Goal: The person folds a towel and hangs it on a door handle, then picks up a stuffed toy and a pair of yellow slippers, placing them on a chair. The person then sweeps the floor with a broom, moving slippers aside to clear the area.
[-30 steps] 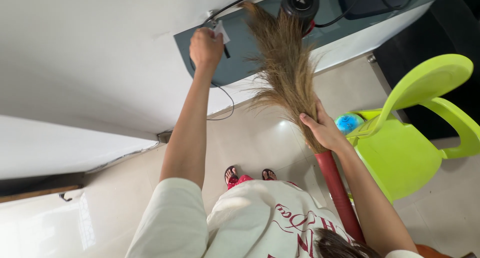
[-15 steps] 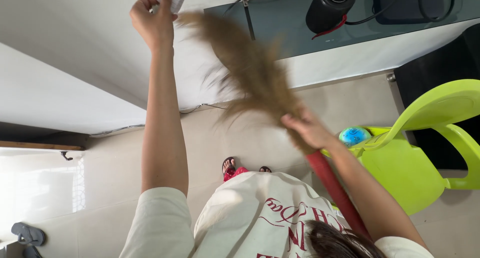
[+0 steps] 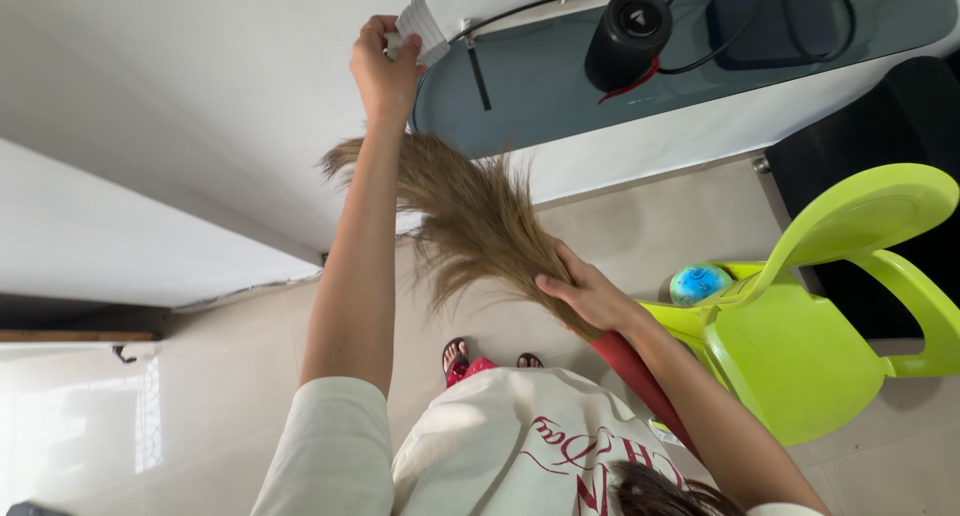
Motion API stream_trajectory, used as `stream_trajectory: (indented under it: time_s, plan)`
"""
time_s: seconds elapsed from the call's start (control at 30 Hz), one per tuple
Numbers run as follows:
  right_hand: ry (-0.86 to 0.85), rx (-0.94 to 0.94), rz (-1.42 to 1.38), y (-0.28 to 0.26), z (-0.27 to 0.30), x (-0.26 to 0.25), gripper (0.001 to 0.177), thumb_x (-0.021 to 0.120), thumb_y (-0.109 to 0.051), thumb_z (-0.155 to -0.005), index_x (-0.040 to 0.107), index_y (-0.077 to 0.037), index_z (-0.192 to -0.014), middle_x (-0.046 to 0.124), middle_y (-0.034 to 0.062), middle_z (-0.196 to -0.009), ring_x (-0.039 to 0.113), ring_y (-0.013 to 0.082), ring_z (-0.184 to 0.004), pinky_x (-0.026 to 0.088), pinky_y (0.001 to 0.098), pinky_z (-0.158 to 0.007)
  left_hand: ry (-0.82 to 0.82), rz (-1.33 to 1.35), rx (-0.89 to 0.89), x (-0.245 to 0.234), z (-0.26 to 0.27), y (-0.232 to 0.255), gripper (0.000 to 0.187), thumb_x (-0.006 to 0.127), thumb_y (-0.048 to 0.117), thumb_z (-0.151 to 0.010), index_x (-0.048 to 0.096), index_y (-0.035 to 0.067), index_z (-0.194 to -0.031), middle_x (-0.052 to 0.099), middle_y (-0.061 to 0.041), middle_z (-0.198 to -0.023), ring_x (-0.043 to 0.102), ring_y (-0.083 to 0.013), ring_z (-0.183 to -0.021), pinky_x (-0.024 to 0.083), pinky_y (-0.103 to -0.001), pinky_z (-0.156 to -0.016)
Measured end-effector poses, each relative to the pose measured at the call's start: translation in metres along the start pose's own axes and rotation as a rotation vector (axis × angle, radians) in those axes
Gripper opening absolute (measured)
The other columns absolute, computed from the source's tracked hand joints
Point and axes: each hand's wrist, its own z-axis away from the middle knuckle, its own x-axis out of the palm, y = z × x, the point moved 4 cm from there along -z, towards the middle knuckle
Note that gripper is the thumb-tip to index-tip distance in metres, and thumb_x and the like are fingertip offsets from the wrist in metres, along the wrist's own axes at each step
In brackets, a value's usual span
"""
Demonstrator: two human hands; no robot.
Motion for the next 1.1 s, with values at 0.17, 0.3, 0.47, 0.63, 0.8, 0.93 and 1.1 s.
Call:
stream_trajectory:
  time_s: [0.17,0.3,0.47,0.63,0.8,0.93,1.1]
  plan:
    - [0.300,0.002,-0.199,0.020,0.044,-0.053,0.068,0.065,-0.024,-0.093,0.039,-0.016,-0.154,0.066,0.0067,-0.084,0.056,0.0152,-0.050,0.047,0.0348,-0.043,-0.005,-0.064,-0.254,0.029,0.002,-0.024,0.018,0.069,0.008,-0.091,0.062,0.004,-0.107,0.066,-0.009,-0.095,0.073,-0.0200,-0.072,0.064,-0.031,-0.062]
    - [0.433,-0.080,-0.326,0.029,0.089,-0.097,0.063,0.060,-0.022,-0.097,0.035,-0.014,-0.155,0.062,0.0125,-0.074,0.060,0.0197,-0.049,0.051,0.0364,-0.044,0.003,-0.306,-0.144,0.061,0.000,-0.041,0.024,0.076,0.010,-0.087,0.063,0.008,-0.108,0.070,-0.011,-0.102,0.070,-0.0271,-0.095,0.057,-0.041,-0.084]
    - [0.619,-0.194,-0.304,0.022,0.123,-0.115,0.068,0.056,-0.019,-0.096,0.028,-0.018,-0.157,0.061,0.0083,-0.081,0.059,0.0179,-0.050,0.051,0.0355,-0.043,-0.179,-0.502,-0.229,0.105,0.023,-0.055,0.034,0.073,0.014,-0.085,0.062,0.017,-0.117,0.065,-0.009,-0.127,0.051,-0.0320,-0.129,0.047,-0.044,-0.099]
    - [0.777,-0.199,-0.303,0.015,0.134,-0.132,0.068,0.055,-0.015,-0.099,0.026,-0.021,-0.160,0.058,0.0094,-0.081,0.058,0.0171,-0.050,0.049,0.0346,-0.041,0.035,-0.716,0.250,0.144,0.038,-0.014,0.074,0.085,0.031,-0.076,0.047,0.006,-0.134,0.040,-0.027,-0.146,0.032,-0.0520,-0.138,0.033,-0.063,-0.103]
    - [0.858,-0.164,-0.339,0.026,0.134,-0.139,0.069,0.056,-0.014,-0.099,0.027,-0.021,-0.161,0.060,0.0056,-0.094,0.056,0.0151,-0.051,0.049,0.0332,-0.042,-0.243,-0.410,0.468,0.205,0.059,0.031,0.093,0.090,0.047,-0.084,0.037,0.002,-0.146,0.041,-0.021,-0.149,0.039,-0.0446,-0.142,0.039,-0.053,-0.117]
    - [0.791,-0.135,-0.350,0.033,0.131,-0.133,0.075,0.058,-0.014,-0.095,0.024,-0.021,-0.162,0.063,0.0079,-0.092,0.056,0.0167,-0.048,0.049,0.0334,-0.041,-0.536,-0.393,0.157,0.255,0.063,0.053,0.108,0.092,0.046,-0.065,0.033,0.003,-0.146,0.043,-0.020,-0.145,0.052,-0.0394,-0.129,0.051,-0.046,-0.100]
    - [0.776,0.010,-0.278,0.044,0.123,-0.129,0.081,0.061,-0.020,-0.094,0.022,-0.021,-0.164,0.063,0.0095,-0.089,0.057,0.0165,-0.052,0.050,0.0337,-0.044,-0.584,-0.516,-0.057,0.259,0.059,0.058,0.120,0.092,0.044,-0.058,0.027,0.002,-0.150,0.048,-0.020,-0.140,0.068,-0.0362,-0.110,0.059,-0.042,-0.090]
